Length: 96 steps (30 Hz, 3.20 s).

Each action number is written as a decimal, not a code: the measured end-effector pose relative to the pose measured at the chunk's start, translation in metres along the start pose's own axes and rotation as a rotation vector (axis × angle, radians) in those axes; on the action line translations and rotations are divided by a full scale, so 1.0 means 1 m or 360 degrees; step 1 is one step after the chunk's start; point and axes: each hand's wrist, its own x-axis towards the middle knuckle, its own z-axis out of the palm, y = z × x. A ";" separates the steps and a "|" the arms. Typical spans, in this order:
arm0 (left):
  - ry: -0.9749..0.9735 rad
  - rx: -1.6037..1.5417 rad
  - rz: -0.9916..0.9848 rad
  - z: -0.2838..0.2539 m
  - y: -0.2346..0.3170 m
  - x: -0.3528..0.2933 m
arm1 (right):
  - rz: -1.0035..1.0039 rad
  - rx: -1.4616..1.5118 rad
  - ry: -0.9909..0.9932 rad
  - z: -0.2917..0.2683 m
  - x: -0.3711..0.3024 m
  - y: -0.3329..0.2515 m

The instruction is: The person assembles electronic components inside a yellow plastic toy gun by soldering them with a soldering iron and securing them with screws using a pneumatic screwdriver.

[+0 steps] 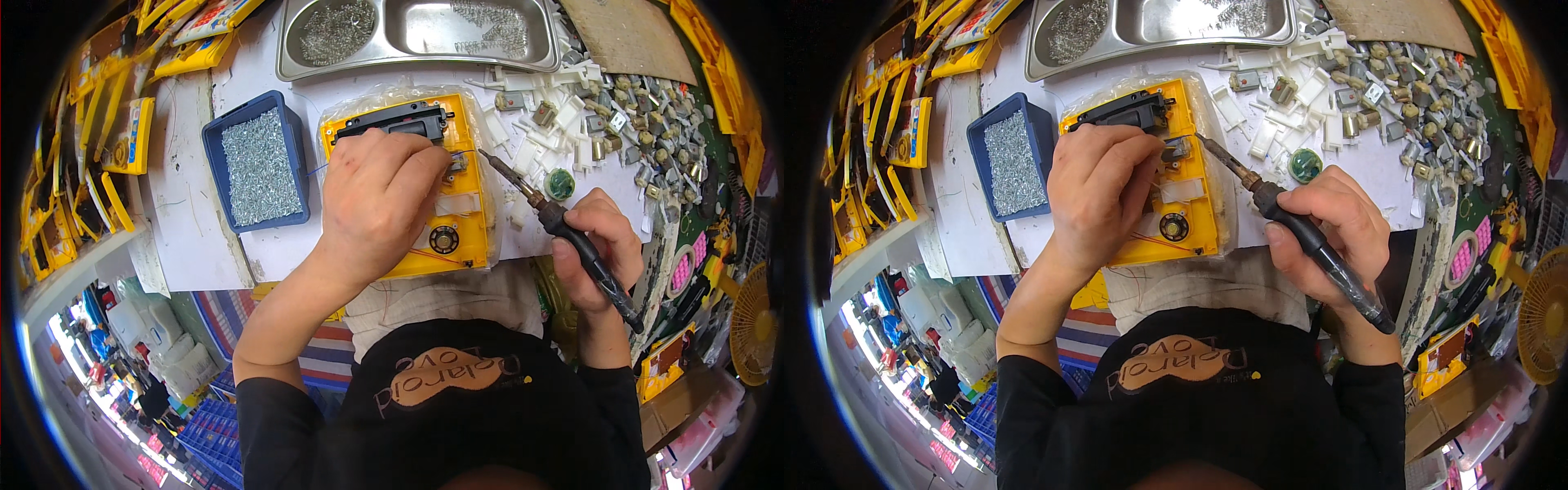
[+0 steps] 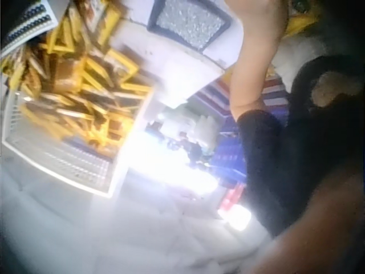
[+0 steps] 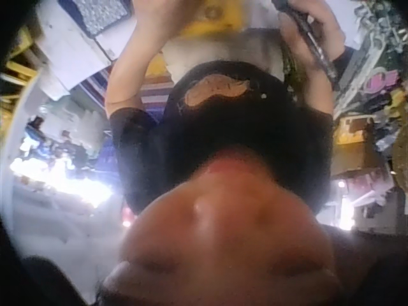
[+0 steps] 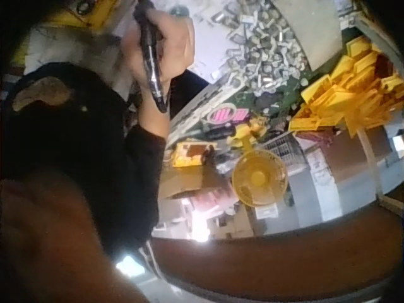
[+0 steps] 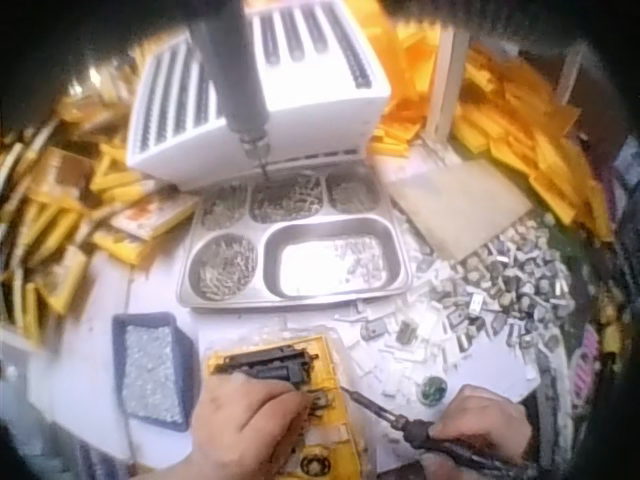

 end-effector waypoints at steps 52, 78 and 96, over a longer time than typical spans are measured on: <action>-0.0034 0.0037 -0.0049 0.002 0.006 -0.011 | 0.0153 0.0149 0.0088 0.010 -0.005 -0.004; 0.0012 -0.0083 -0.0224 0.003 0.009 -0.008 | -0.0125 -0.0101 0.0156 0.074 0.038 0.012; -0.0003 0.0236 -0.0056 0.011 0.007 -0.005 | -0.0067 -0.0086 -0.0066 0.001 0.002 -0.010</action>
